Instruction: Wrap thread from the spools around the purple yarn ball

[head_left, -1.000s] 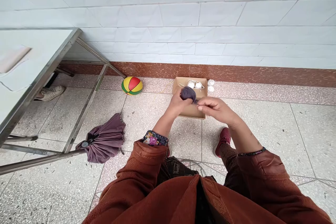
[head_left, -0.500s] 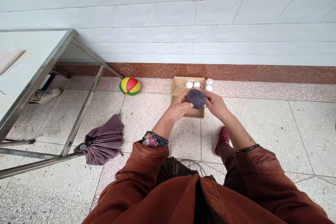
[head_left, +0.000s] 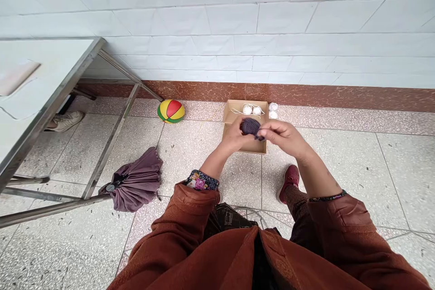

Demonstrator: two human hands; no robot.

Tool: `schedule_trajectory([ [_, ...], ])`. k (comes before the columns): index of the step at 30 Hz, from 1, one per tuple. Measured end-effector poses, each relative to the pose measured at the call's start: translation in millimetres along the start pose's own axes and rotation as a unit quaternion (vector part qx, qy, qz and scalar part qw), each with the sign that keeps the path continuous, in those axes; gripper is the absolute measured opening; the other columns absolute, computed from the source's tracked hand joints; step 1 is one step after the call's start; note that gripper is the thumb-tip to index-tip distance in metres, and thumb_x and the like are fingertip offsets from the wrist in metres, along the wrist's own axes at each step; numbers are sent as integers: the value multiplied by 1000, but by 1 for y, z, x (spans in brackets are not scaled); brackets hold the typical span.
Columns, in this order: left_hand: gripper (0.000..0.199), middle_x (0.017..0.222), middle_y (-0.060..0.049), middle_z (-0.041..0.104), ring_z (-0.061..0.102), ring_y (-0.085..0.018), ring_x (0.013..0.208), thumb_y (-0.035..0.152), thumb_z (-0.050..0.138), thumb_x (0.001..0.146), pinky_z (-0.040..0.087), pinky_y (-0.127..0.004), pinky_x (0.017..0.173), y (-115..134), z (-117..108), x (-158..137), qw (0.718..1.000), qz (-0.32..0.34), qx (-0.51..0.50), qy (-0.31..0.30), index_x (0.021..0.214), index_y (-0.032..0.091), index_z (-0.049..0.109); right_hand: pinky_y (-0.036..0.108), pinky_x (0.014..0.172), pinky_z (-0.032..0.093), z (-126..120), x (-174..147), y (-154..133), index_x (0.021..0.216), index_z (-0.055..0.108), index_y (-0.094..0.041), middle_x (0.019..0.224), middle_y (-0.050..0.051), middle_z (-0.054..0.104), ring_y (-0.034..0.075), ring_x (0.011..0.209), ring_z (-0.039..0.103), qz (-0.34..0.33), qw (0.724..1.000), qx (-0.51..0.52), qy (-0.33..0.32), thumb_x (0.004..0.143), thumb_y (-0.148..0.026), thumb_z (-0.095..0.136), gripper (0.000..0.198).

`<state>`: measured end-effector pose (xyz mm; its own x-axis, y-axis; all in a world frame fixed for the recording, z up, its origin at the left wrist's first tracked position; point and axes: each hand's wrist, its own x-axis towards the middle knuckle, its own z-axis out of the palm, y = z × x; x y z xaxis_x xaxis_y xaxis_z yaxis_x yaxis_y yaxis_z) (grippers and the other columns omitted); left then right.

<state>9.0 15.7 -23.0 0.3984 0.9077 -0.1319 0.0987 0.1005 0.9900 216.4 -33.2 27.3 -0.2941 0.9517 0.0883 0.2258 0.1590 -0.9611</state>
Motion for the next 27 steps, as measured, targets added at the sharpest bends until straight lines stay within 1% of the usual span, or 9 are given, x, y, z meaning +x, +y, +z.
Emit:
schedule_trajectory([
  [3, 64, 116, -6, 72, 66, -26, 106, 28, 83, 68, 52, -46, 102, 1, 0, -5, 995, 5, -11, -96, 130, 25, 66, 34, 70, 45, -8, 3, 10, 88, 71, -26, 79, 1, 62, 19, 74, 53, 5, 992, -6, 123, 101, -66, 71, 41],
  [5, 78, 117, -7, 71, 68, -28, 107, 31, 86, 68, 53, -45, 100, 3, 1, -7, 986, 1, -57, -159, 142, 28, 62, 33, 67, 41, -9, 6, 20, 85, 69, -26, 75, -1, 56, 18, 71, 48, 12, 985, -13, 173, 99, -66, 72, 42],
  [9, 96, 124, -9, 73, 69, -33, 117, 38, 93, 65, 55, -47, 100, 10, 6, -9, 961, 7, -171, -216, 154, 31, 58, 33, 68, 41, -2, 9, 41, 83, 67, -25, 74, -1, 57, 18, 70, 49, 47, 982, -21, 183, 97, -62, 72, 39],
  [13, 74, 136, -12, 72, 67, -34, 129, 37, 89, 67, 55, -47, 106, 13, 7, -7, 951, -2, -259, -172, 138, 26, 70, 34, 72, 44, 8, 10, 60, 82, 67, -24, 77, 1, 65, 20, 74, 56, 76, 986, -52, 142, 98, -56, 67, 35],
  [16, 64, 132, -11, 73, 71, -30, 119, 36, 87, 67, 57, -43, 98, 9, 3, -2, 955, -37, -280, -94, 127, 25, 70, 35, 75, 46, 11, 10, 65, 84, 67, -25, 79, 3, 69, 22, 78, 60, 69, 987, -94, 108, 99, -52, 65, 31],
  [19, 58, 120, -7, 73, 70, -24, 105, 33, 86, 65, 55, -37, 88, 4, -4, 5, 971, -72, -229, -8, 119, 24, 67, 35, 75, 46, 10, 7, 56, 84, 67, -25, 80, 4, 70, 21, 76, 60, 50, 992, -105, 49, 101, -50, 64, 31],
  [22, 57, 116, -6, 72, 67, -24, 108, 27, 82, 62, 53, -38, 95, 2, -8, 9, 991, -48, -114, 51, 117, 22, 66, 33, 74, 46, 7, 2, 38, 85, 70, -24, 82, 2, 69, 19, 74, 58, 28, 997, -72, -27, 101, -49, 67, 30],
  [25, 62, 126, -9, 70, 64, -29, 119, 23, 81, 60, 50, -45, 108, 3, -10, 7, 999, 4, 14, 42, 120, 22, 69, 32, 72, 47, 2, -2, 23, 91, 74, -24, 82, 1, 69, 17, 74, 57, 20, 999, -3, -49, 100, -52, 71, 30],
  [27, 74, 127, -9, 69, 65, -29, 115, 22, 83, 60, 50, -47, 106, 3, -9, 4, 999, 3, 48, -23, 133, 24, 68, 32, 73, 48, -1, -2, 18, 92, 75, -24, 84, 1, 70, 17, 75, 58, 15, 999, 33, -21, 99, -56, 73, 33],
])
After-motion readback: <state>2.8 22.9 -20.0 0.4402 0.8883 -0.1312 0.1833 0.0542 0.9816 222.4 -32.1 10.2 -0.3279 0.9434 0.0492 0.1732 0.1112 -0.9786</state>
